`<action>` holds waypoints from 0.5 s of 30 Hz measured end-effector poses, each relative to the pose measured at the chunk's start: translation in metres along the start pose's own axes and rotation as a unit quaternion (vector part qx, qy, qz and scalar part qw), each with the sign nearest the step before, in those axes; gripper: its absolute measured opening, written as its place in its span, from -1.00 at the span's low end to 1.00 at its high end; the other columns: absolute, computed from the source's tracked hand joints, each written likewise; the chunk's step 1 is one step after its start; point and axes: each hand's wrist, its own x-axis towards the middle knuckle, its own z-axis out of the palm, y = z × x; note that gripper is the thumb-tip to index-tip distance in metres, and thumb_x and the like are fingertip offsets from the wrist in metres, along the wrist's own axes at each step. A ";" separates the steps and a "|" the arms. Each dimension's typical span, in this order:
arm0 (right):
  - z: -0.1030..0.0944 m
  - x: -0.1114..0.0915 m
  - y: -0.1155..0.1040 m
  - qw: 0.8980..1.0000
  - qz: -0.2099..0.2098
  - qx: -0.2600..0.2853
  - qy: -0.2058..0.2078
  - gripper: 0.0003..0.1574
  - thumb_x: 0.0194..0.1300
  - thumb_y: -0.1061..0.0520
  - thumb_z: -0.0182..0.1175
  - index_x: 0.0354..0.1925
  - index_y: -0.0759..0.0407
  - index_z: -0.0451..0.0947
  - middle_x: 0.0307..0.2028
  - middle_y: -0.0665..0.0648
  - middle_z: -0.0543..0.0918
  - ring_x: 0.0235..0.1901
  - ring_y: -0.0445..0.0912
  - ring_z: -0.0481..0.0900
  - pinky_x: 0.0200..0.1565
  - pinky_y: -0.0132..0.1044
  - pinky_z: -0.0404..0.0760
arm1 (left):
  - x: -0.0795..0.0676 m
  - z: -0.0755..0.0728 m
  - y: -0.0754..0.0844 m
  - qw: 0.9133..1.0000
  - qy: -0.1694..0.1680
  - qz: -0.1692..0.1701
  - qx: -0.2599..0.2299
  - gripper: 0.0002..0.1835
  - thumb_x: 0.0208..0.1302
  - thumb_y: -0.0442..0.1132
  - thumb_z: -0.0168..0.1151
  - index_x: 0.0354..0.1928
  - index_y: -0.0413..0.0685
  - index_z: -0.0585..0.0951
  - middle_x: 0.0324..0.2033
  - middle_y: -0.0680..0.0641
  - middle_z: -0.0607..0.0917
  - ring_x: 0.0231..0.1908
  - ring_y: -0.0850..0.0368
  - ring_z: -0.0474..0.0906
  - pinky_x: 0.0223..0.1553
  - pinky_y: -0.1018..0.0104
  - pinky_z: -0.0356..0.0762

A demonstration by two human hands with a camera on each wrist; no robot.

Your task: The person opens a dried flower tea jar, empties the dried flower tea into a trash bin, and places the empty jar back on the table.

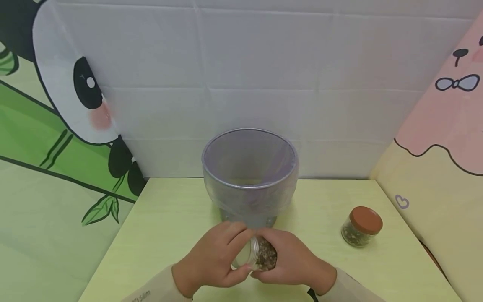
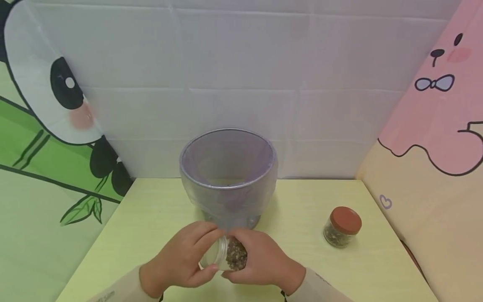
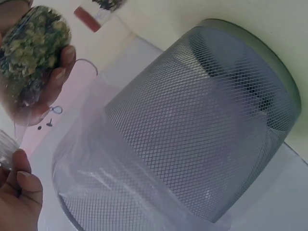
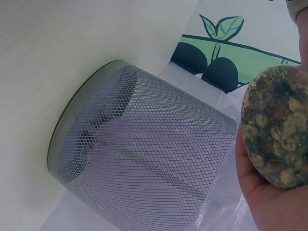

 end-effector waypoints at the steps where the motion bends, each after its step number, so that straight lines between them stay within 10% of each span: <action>1: 0.000 0.000 0.000 1.000 -0.002 -0.004 0.001 -0.17 0.18 -0.19 0.52 0.34 -0.26 0.39 0.03 -0.22 0.60 -0.15 -0.31 0.61 -0.13 -0.32 0.65 | -0.001 0.001 -0.001 1.000 -0.001 0.005 -0.001 -0.41 0.56 0.12 -0.17 0.13 -0.25 0.59 -0.19 -0.07 0.56 -0.35 0.12 0.48 -0.29 0.27 0.54; 15: 0.001 0.001 0.000 0.999 -0.035 -0.013 0.005 -0.20 0.15 -0.11 0.55 0.29 -0.24 0.43 0.00 -0.26 0.60 -0.13 -0.33 0.59 -0.07 -0.30 0.63 | 0.003 0.007 -0.012 0.992 -0.011 0.121 0.011 -0.40 0.63 0.17 -0.34 0.05 -0.07 0.61 -0.04 -0.12 0.61 -0.24 0.14 0.55 -0.20 0.32 0.56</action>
